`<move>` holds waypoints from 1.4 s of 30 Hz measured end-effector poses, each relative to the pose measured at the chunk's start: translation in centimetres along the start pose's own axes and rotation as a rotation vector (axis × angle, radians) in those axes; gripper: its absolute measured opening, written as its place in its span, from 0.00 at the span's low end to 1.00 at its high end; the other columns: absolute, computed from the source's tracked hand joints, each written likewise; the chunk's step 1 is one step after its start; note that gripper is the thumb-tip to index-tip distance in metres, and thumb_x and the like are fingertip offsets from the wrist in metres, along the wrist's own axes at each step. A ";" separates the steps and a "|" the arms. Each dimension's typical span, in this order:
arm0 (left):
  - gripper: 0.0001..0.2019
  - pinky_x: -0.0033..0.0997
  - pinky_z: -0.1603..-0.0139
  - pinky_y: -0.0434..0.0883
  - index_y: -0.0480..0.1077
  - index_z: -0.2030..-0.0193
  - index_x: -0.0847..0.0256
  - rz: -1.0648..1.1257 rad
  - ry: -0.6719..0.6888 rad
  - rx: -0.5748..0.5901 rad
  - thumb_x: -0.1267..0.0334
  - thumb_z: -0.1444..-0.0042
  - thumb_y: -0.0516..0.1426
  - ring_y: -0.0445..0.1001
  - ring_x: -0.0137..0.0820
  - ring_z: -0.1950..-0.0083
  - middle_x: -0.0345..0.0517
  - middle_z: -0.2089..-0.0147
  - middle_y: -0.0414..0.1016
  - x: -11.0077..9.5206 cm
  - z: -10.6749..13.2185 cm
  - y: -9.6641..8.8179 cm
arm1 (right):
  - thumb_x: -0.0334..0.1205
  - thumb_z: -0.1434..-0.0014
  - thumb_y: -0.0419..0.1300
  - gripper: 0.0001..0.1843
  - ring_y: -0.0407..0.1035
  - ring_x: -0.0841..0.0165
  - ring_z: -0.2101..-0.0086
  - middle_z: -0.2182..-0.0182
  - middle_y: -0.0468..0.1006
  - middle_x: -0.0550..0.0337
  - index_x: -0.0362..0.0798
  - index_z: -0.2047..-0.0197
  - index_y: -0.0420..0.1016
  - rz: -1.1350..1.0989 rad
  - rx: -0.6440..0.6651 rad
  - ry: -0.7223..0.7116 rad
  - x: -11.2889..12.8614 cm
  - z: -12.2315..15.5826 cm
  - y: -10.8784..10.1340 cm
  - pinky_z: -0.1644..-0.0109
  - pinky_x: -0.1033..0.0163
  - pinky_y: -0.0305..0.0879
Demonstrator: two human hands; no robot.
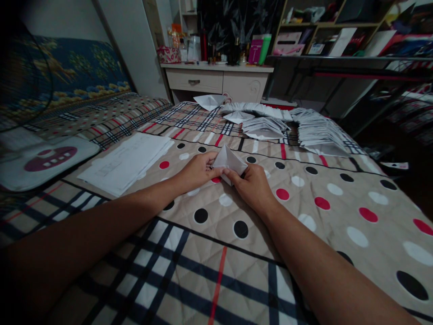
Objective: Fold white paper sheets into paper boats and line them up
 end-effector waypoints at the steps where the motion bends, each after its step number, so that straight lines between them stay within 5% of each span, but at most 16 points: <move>1: 0.10 0.30 0.63 0.73 0.72 0.59 0.65 -0.001 -0.001 0.002 0.64 0.47 0.61 0.75 0.32 0.63 0.47 0.63 0.77 0.1 0.0 0.0 | 0.55 0.46 0.62 0.22 0.61 0.71 0.79 0.80 0.71 0.59 0.42 0.74 0.73 0.001 -0.004 0.002 0.0 0.0 0.0 0.78 0.67 0.54; 42: 0.08 0.30 0.63 0.73 0.72 0.61 0.64 0.000 0.008 -0.007 0.64 0.48 0.61 0.75 0.33 0.63 0.45 0.65 0.76 -0.3 0.0 -0.2 | 0.54 0.46 0.63 0.21 0.64 0.69 0.78 0.77 0.75 0.57 0.41 0.70 0.77 0.021 -0.006 -0.001 -0.1 -0.1 -0.1 0.77 0.66 0.58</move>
Point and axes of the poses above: each hand's wrist, its own z-axis away from the middle knuckle, its own y-axis out of the palm, x = y × z, the point moved 10 cm from there along -z, towards the middle knuckle
